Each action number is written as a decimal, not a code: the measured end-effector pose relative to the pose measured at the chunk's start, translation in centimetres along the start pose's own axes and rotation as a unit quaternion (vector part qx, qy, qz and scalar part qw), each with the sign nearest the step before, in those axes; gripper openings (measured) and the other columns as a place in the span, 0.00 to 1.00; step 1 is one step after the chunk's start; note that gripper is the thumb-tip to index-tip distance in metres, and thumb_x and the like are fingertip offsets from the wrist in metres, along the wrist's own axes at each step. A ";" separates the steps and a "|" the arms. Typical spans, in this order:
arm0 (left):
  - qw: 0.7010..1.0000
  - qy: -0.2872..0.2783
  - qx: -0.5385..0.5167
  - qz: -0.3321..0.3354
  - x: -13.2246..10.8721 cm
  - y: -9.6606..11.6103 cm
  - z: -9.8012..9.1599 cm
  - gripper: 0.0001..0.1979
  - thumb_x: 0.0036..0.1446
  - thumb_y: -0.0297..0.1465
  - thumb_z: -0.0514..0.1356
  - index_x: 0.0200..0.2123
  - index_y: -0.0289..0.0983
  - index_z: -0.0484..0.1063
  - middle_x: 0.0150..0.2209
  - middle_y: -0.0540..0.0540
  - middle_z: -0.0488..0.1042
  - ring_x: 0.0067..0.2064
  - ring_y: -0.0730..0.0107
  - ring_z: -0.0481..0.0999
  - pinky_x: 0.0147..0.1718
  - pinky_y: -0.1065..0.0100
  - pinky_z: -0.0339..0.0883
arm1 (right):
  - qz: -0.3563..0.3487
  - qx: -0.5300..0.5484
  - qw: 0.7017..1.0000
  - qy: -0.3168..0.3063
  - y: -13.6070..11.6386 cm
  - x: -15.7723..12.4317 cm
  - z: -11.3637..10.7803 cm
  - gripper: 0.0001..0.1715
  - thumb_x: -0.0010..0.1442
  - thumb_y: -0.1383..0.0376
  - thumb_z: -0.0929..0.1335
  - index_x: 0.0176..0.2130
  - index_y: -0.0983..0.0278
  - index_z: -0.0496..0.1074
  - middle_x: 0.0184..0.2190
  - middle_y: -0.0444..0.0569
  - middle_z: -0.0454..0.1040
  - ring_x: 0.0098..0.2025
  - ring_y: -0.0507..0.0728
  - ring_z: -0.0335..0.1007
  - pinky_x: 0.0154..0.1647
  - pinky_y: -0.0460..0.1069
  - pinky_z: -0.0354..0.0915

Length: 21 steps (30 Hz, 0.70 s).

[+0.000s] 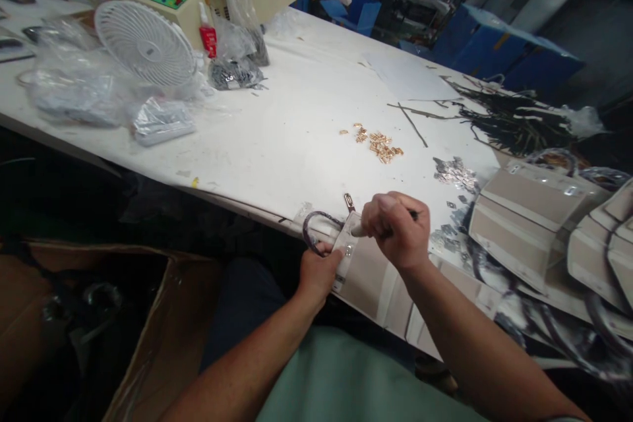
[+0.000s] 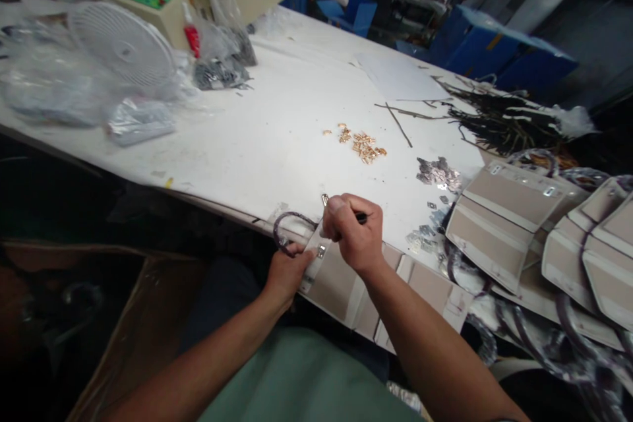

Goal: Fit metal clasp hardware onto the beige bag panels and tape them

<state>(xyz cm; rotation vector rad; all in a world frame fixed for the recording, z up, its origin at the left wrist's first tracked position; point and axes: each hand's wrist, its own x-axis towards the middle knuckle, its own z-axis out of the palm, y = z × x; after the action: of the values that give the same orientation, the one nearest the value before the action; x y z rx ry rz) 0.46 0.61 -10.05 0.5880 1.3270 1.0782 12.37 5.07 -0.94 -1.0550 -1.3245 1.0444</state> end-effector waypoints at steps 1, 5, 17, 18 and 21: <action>1.000 -0.001 -0.002 0.000 0.0 0.0 0.0 0.10 0.44 0.35 0.70 0.23 0.34 0.77 0.19 0.51 0.73 0.22 0.74 0.69 0.22 0.73 0.60 | -0.005 0.012 1.000 0.013 0.3 -0.5 0.0 0.30 0.65 0.50 0.66 0.19 0.59 0.58 0.15 0.41 0.60 0.18 0.50 0.57 0.22 0.47 0.57; 1.000 -0.007 -0.007 -0.004 0.1 -0.1 0.1 0.11 0.43 0.36 0.70 0.22 0.34 0.76 0.19 0.51 0.73 0.21 0.74 0.69 0.22 0.73 0.61 | 0.027 -0.002 0.999 0.035 1.5 -1.4 -0.3 0.28 0.64 0.50 0.67 0.19 0.59 0.59 0.14 0.40 0.60 0.18 0.50 0.55 0.21 0.47 0.57; 0.999 -0.014 -0.033 -0.027 0.0 0.0 0.1 0.15 0.37 0.37 0.73 0.24 0.33 0.76 0.21 0.47 0.78 0.22 0.70 0.74 0.23 0.71 0.66 | 0.138 -0.359 0.922 -0.046 1.9 -1.6 -6.8 0.08 0.58 0.59 0.72 0.37 0.60 0.79 0.33 0.44 0.80 0.35 0.55 0.74 0.38 0.48 0.64; 0.999 -0.016 -0.031 -0.028 0.0 0.0 0.1 0.15 0.37 0.38 0.73 0.24 0.33 0.76 0.21 0.47 0.78 0.22 0.69 0.74 0.24 0.70 0.67 | 0.135 -0.387 0.911 -0.051 2.6 -1.5 -6.7 0.07 0.58 0.61 0.72 0.38 0.59 0.79 0.36 0.45 0.81 0.39 0.56 0.75 0.41 0.48 0.64; 0.999 -0.032 -0.021 -0.035 -0.2 0.1 0.0 0.18 0.38 0.39 0.73 0.28 0.32 0.77 0.24 0.45 0.79 0.25 0.67 0.76 0.26 0.68 0.69 | 0.145 -0.448 0.881 -0.056 4.0 -1.1 -6.4 0.07 0.60 0.62 0.71 0.39 0.59 0.79 0.38 0.46 0.82 0.42 0.57 0.75 0.44 0.49 0.64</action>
<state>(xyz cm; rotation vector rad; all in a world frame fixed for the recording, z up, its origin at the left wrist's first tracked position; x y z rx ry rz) 0.47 0.49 -9.87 0.5369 1.2585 1.0201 18.81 4.90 -4.94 -1.9489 -1.8456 0.6812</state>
